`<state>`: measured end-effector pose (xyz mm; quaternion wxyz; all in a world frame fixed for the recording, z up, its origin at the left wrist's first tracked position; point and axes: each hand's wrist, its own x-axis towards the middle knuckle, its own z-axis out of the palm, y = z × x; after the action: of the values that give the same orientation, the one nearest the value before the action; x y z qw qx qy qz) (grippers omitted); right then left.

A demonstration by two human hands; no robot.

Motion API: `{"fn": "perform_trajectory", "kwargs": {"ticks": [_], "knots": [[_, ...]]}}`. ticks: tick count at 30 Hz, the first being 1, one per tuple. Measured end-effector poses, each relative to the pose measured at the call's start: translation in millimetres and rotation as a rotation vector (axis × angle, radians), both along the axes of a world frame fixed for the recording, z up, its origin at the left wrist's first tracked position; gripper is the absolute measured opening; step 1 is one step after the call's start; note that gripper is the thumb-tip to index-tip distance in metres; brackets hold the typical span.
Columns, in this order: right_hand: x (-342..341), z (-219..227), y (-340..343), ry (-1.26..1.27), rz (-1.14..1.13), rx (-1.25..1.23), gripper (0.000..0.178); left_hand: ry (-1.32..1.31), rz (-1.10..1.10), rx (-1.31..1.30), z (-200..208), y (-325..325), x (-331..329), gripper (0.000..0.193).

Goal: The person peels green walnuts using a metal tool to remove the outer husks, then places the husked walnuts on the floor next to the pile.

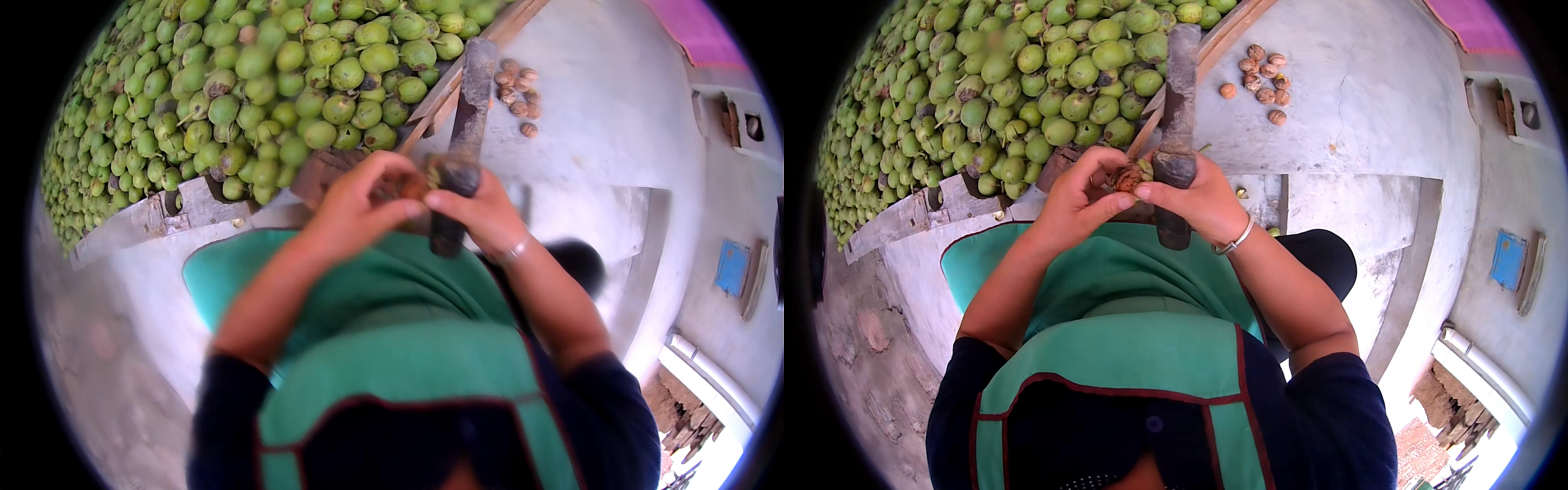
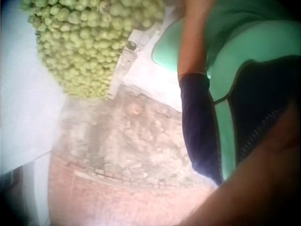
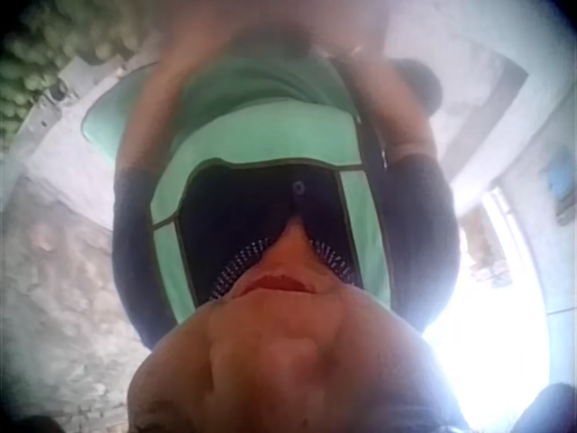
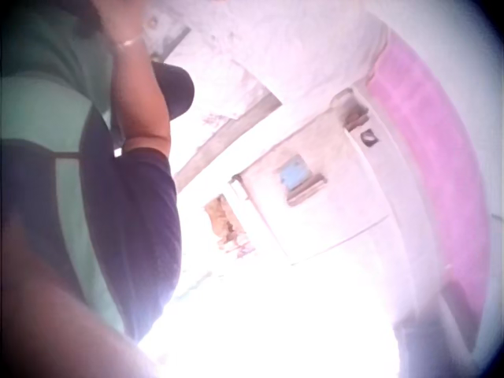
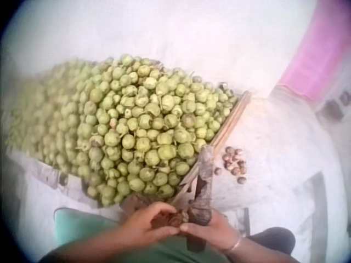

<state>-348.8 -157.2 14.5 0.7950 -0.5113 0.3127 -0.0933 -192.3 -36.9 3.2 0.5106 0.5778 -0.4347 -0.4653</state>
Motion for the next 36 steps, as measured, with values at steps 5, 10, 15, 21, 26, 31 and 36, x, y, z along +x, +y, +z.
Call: {"fn": "perform_trajectory", "kwargs": {"ticks": [5,10,15,21,26,31,36], "knots": [[3,1,2,-0.033,0.030,-0.122,0.038,0.235,0.042,0.204,3,2,-2,0.023],[7,-4,4,-0.084,0.004,0.120,0.034,-0.006,0.105,0.076,5,7,-7,0.022],[8,-3,3,-0.091,0.054,0.012,0.030,0.007,0.134,0.061,1,12,-10,0.023],[7,1,4,-0.041,0.079,-0.256,0.033,0.413,0.187,0.163,1,8,-11,0.028],[11,0,7,0.000,0.016,-0.167,0.040,0.097,0.042,0.152,1,8,-4,0.036],[8,-3,7,-0.003,0.131,-1.181,0.036,0.615,0.219,0.297,-8,10,5,0.039],[8,-17,14,0.086,0.210,-1.205,0.032,0.611,0.343,0.288,-7,6,2,0.039]]}}
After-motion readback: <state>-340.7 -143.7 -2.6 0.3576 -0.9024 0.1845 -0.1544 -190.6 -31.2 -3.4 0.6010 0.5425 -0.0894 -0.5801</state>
